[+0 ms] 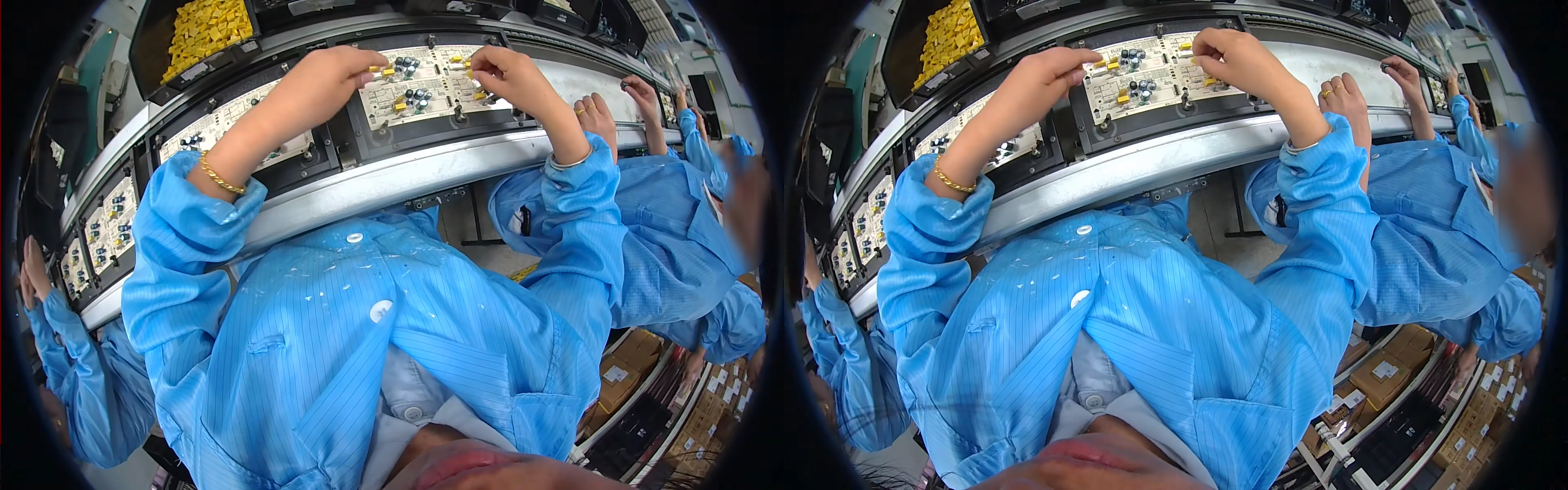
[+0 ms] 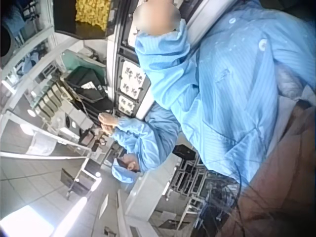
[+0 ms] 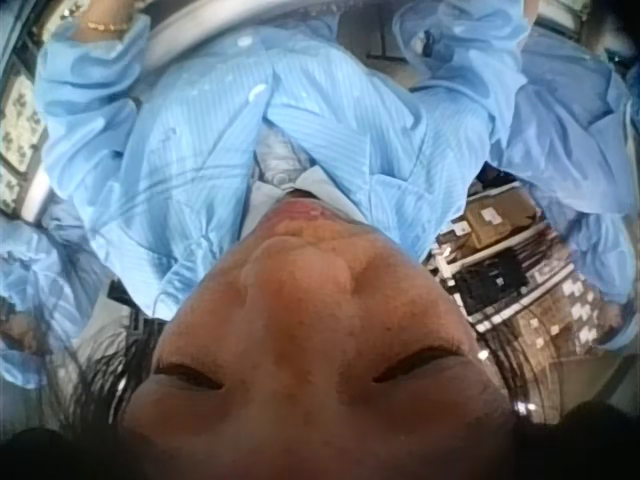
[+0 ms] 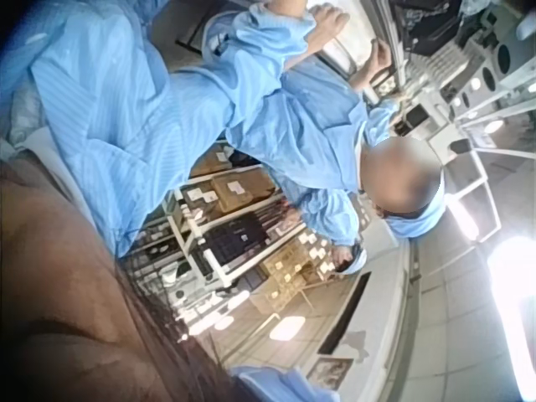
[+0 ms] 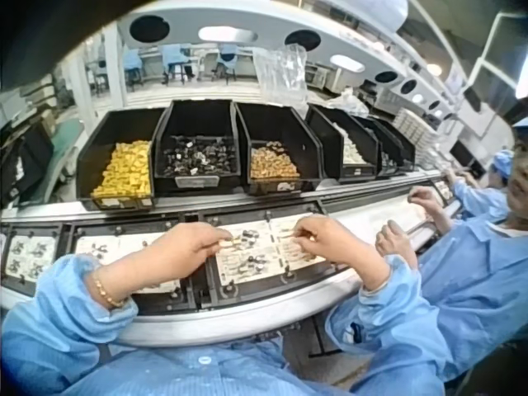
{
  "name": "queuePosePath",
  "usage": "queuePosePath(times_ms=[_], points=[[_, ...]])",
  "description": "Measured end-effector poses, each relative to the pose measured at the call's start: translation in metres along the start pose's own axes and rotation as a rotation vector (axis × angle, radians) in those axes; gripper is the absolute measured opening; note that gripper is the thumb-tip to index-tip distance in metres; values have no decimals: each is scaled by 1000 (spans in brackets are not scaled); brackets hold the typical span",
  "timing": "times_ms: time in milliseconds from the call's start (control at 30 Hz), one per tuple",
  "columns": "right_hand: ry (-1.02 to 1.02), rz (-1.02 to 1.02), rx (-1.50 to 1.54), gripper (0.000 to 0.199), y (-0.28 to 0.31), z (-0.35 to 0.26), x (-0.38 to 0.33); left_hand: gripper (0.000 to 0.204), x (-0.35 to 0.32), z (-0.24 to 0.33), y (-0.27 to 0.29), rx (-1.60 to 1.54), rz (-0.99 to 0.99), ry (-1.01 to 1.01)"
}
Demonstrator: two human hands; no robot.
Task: Manually inserting electronic components into printed circuit boards on an assembly line.
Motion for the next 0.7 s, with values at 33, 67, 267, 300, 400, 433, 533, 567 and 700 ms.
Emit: queuePosePath(times_ms=[33, 67, 267, 300, 400, 433, 533, 567, 700], points=[[-153, -10, 74, 16, 2, 11, -1, 17, 2, 0, -4, 63, 9, 14], [-58, 65, 53, 18, 5, 11, -3, 18, 4, 0, -8, 126, 19, 29], [196, 169, -76, 20, 6, 3, -8, 10, 17, -4, -27, 193, -46, -91], [194, 169, -73, 20, 6, 1, -10, 10, 17, -2, -30, 233, -37, -141], [-20, 71, 33, 21, -4, 15, -11, 9, 16, -1, -37, 201, -3, -146], [-38, 77, 48, 22, -4, 17, -10, 9, 17, -3, -37, 200, -8, -145], [-7, 158, 27, 24, -1, 18, -11, 8, 20, -5, -41, 274, -50, -142], [48, 237, -17, 25, 10, 13, -14, 8, 22, 0, -39, 288, -47, -161], [114, 216, -81, 24, 12, 10, -9, 8, 28, -5, -41, 296, -60, -139]])
Point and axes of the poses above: each hand's wrist, its own x-axis towards the middle knuckle, its own y-axis out of the back of the hand, z = x × y, the point moved 9 cm from there along x, towards the middle knuckle
